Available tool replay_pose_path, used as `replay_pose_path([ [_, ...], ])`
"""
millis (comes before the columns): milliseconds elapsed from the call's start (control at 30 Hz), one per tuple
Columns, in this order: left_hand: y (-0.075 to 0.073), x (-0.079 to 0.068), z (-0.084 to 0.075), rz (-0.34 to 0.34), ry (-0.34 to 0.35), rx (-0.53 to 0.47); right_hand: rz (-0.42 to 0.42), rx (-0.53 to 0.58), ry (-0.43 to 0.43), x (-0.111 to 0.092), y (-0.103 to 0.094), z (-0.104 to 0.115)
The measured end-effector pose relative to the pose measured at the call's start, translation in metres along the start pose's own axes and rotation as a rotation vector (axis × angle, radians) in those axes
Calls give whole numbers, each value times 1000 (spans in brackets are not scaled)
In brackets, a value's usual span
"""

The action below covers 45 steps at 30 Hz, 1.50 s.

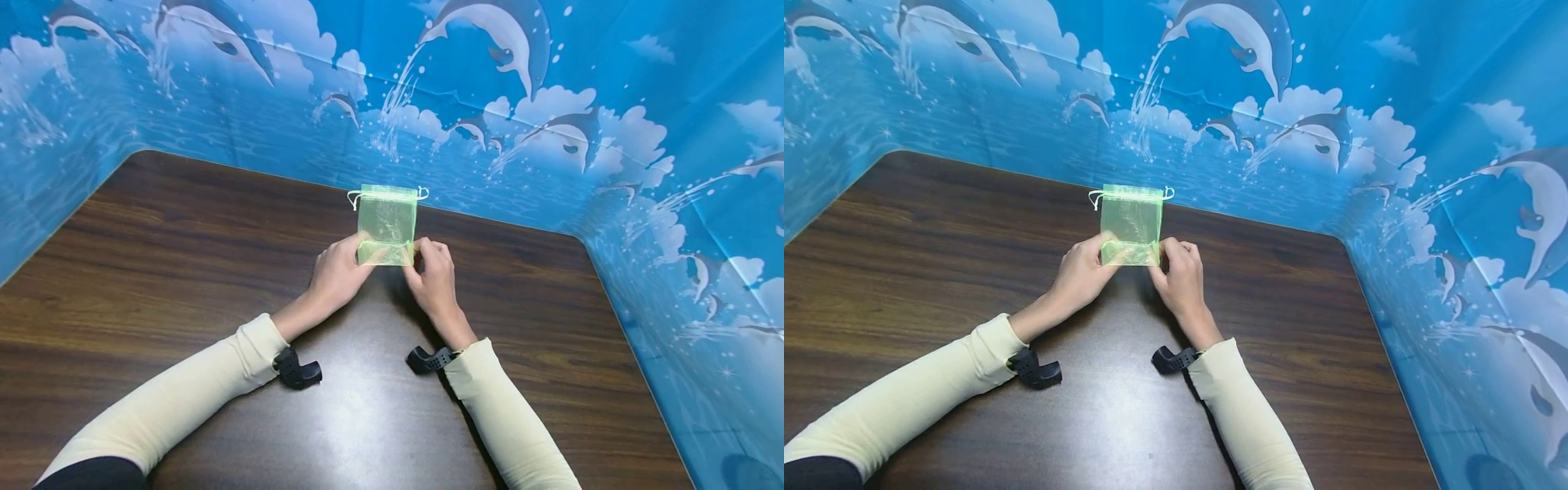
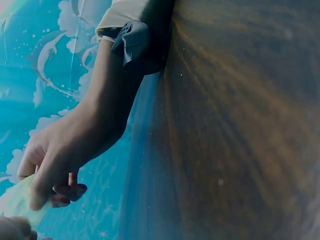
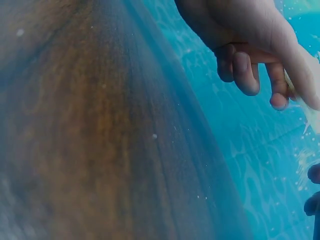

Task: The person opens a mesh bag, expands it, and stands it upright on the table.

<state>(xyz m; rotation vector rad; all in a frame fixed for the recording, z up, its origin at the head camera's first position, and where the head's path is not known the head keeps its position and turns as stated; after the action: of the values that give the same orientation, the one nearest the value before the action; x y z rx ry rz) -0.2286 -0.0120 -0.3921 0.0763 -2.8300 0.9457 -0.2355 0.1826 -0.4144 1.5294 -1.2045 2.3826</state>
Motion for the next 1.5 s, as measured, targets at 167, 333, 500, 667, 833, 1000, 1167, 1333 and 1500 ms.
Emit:
replay_pose_path([
  [167, -4, 4, 2, -6, -20, -62, -20, -33, -14, 1, 0, 1],
  [333, -4, 7, 4, 155, -40, -10, -39, -74, 77, 1, -2, 1],
  [500, -5, 8, 4, 287, 6, -162, -86, -118, 183, 1, -3, -4],
  [667, -10, 15, 6, 216, 41, -339, -45, -75, 214, 0, -2, -8],
  [833, -14, 24, 15, 69, 39, -339, 93, -9, 241, -2, 1, -10],
  [1000, -16, 31, 23, 18, 37, -314, 254, 7, 229, -3, 3, -11],
  [1167, -15, 37, 31, 22, 21, -277, 360, 45, 245, -5, 5, -14],
  [1333, -12, 39, 38, 87, -18, -196, 386, 55, 274, -6, 5, -14],
  [1500, -12, 40, 42, 120, -43, -141, 391, 64, 281, -6, 6, -14],
])
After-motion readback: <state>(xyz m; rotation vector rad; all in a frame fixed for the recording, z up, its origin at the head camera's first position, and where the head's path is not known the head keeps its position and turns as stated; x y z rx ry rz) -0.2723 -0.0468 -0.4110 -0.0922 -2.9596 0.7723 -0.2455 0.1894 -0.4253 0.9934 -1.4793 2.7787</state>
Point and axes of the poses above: each hand's wrist, its own x-axis towards the middle knuckle, its own y-axis out of the palm, z = x × y, the point moved 1 cm from there along x, towards the middle knuckle, and after that the axes turned 14 degrees about -y, right-handed, at the moved point
